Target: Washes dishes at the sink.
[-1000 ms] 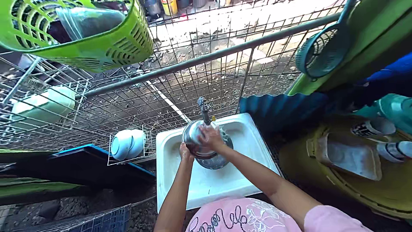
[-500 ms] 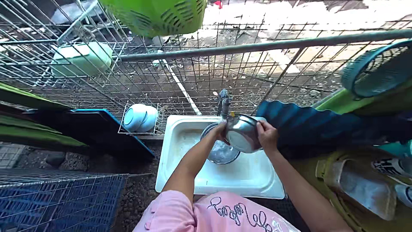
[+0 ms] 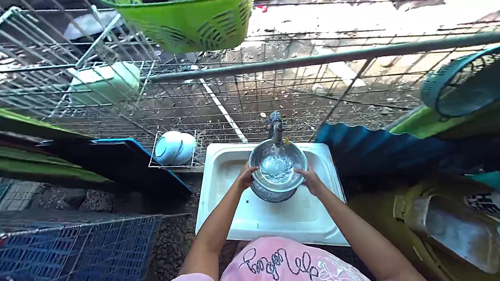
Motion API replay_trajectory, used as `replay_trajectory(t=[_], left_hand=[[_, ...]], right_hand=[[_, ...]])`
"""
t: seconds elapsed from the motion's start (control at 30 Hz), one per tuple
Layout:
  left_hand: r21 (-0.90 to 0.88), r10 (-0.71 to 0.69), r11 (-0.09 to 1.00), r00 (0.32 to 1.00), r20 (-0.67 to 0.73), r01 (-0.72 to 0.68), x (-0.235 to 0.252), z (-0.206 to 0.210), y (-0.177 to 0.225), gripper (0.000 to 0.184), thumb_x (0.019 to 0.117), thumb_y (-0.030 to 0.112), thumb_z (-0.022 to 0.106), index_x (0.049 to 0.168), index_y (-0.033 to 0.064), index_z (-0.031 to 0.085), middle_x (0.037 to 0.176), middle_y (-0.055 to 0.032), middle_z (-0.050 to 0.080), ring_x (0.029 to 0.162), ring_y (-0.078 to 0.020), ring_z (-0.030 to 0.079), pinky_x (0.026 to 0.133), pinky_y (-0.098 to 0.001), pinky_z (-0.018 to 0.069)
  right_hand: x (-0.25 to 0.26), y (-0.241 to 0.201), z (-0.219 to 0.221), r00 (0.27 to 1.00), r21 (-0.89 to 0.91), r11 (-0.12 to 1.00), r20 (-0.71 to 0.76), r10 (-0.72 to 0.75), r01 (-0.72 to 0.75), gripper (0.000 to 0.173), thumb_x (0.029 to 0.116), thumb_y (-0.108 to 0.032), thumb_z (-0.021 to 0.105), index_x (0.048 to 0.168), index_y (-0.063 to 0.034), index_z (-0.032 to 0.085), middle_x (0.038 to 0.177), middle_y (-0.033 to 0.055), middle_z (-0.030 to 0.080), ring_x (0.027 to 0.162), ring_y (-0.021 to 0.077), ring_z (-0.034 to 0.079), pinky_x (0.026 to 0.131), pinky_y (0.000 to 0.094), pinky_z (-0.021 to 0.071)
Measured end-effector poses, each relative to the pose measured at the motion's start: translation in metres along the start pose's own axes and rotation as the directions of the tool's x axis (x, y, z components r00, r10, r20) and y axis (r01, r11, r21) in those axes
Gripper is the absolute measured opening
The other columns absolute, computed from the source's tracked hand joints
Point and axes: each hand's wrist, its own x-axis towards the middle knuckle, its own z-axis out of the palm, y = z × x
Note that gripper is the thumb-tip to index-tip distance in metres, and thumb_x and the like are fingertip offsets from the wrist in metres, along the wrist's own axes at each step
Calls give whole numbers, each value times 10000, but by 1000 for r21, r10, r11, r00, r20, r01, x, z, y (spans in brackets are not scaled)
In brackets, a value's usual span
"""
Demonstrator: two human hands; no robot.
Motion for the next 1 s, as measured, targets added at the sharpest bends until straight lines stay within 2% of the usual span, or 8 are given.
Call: replay_trajectory(t=[0.07,0.17,0.27,0.43,0.67,0.83,0.93,1.0], left_hand=[[103,109,988,993,32,-112,-4,-15,0,520,1123,228,367,1589,65,204,1396,-216,544,1175,-239,624,979,-397,536],[641,402,687,914,59,-344,-8,-58,9,571,1105,236,353,1578,-68,253,1635,-257,289,1527,-297,301,1254,-416,243],[969,591,229,804,-60,-96,-1,-135,-4,774,1040,405,521,1561,-108,266,1636,-334,206,1546,-464,163,1259,-584,120],[989,526,3,841,-128,148,31,-189,4,917,1016,522,507,1594,-88,142,1663,-325,91,1566,-440,87,1264,-548,93],[969,364,137,899,-243,206,46,-119,14,1034,925,591,637,1613,-29,178,1629,-404,-22,1528,-556,-40,1194,-717,4],[989,482,18,868,120,-146,74,-102,-13,830,952,338,635,1574,-76,272,1647,-337,157,1546,-500,101,1198,-713,14],[730,513,516,844,155,-448,84,-104,-1,544,1073,108,266,1572,-104,224,1662,-235,242,1575,-296,171,1290,-443,15],[30,372,928,926,-61,-371,87,-103,15,672,1115,433,52,1568,9,306,1531,-195,466,1390,-207,481,1158,-385,408]], right_hand=[[-5,-6,22,956,267,918,93,279,-294,379,1035,-68,453,1409,-33,403,1132,206,628,906,276,686,738,439,598],[-19,-14,44,931,397,843,134,338,-363,380,1009,6,401,1389,-9,389,1108,219,604,874,292,683,718,454,604],[-27,-16,48,941,510,798,77,329,-321,369,976,36,404,1343,-4,413,1101,217,606,872,295,692,711,454,617],[-40,-26,49,946,514,819,-46,322,-254,338,968,63,404,1301,9,429,1027,197,615,794,263,697,665,418,619],[-48,-29,76,930,456,852,-122,347,-258,388,987,61,406,1372,10,403,1082,226,608,809,285,702,648,428,618],[-46,-44,125,947,326,917,-145,287,-228,579,1000,79,422,1540,-53,258,1249,270,547,883,347,683,640,465,597],[-43,-45,159,995,61,998,-99,-6,12,877,922,120,490,1639,-65,21,1578,303,327,1261,388,585,902,527,580],[-36,-41,177,951,-174,937,-23,-310,301,945,827,92,524,1609,69,-5,1643,351,156,1511,407,302,1200,483,347]])
